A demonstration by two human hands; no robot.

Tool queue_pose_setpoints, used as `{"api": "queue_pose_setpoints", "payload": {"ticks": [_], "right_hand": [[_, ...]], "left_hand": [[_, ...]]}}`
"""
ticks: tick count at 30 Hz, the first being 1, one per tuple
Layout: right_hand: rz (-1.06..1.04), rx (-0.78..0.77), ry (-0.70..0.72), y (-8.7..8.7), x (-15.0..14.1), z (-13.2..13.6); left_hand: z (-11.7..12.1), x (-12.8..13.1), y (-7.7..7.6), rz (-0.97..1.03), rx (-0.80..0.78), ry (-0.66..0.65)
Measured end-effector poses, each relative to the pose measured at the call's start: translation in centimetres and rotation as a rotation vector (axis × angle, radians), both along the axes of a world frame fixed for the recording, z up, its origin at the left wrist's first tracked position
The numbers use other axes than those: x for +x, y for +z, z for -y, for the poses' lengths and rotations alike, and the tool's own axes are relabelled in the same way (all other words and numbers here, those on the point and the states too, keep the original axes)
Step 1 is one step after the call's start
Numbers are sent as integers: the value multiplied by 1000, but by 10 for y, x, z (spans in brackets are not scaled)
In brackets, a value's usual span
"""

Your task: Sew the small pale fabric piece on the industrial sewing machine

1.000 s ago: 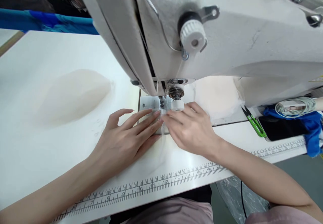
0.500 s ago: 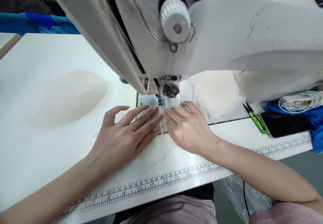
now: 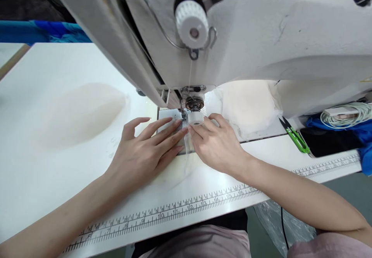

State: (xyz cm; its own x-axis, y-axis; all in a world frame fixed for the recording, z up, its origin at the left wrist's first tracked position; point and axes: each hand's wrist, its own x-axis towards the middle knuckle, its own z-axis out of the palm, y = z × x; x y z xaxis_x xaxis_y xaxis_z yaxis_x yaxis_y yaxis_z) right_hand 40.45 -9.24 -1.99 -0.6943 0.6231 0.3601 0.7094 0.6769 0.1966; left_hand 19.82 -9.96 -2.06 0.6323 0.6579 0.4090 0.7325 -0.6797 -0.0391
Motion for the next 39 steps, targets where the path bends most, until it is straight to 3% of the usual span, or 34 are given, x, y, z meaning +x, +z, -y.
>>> {"api": "queue_pose_setpoints", "payload": {"ticks": [39], "right_hand": [[-44,19,-13,-4,3,-5]], "left_hand": [[-4,0,-3,34,-19,17]]}}
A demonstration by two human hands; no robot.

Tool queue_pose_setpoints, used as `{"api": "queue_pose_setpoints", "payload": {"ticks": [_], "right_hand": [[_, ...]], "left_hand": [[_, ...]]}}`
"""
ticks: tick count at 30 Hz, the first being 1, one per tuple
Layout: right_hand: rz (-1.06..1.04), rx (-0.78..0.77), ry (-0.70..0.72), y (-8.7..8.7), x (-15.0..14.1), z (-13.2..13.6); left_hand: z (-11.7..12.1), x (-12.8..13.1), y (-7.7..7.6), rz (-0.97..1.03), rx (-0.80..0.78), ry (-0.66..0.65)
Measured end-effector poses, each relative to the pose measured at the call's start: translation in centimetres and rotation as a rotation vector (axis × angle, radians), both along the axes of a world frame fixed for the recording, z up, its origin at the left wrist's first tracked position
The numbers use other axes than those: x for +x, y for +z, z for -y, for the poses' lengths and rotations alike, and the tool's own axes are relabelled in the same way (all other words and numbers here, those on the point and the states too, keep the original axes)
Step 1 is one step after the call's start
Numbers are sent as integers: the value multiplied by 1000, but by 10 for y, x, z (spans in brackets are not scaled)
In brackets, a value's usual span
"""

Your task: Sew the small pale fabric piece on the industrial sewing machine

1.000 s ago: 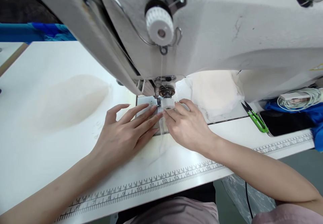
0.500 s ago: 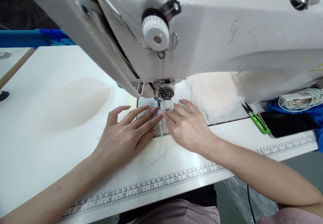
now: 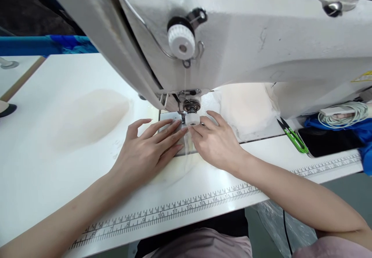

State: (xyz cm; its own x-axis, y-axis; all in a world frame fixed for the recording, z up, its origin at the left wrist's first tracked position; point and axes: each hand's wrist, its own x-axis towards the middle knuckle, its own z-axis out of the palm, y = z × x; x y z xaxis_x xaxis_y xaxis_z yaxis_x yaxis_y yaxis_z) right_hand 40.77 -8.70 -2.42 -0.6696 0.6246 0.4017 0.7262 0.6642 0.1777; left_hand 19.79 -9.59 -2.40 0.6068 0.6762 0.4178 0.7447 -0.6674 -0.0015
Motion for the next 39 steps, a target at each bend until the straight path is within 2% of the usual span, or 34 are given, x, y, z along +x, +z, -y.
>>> {"api": "queue_pose_setpoints", "payload": {"ticks": [6,9,11,14,16,19,23,27,30,34,37,39], "right_hand": [[-6,2,28,1,1,-4],[-64,-25,60,12,6,-2],[-112,-147,94,23,10,1],[-109,-473,149,38,16,5],[-76,-608,164,43,17,6],[-72,-699,146,44,15,5],[-187,-763,87,41,13,3],[-251,-741,107,34,13,3],[-279,-571,112,26,12,3],[-450,-279,90,15,10,-2],[-547,-234,81,11,9,-7],[-574,-235,72,10,7,-10]], "left_hand": [[-3,0,-3,-10,42,-8],[1,0,5,11,69,-31],[9,-2,15,46,12,-50],[24,-4,30,34,-213,-84],[33,-4,34,-33,-321,-87],[38,0,32,-156,-311,-59],[26,6,21,-194,-253,-3],[8,8,21,10,-486,75],[-3,7,29,109,-610,124],[-20,5,41,75,-645,48],[-32,2,45,57,-719,17],[-37,1,45,111,-767,-2]]}}
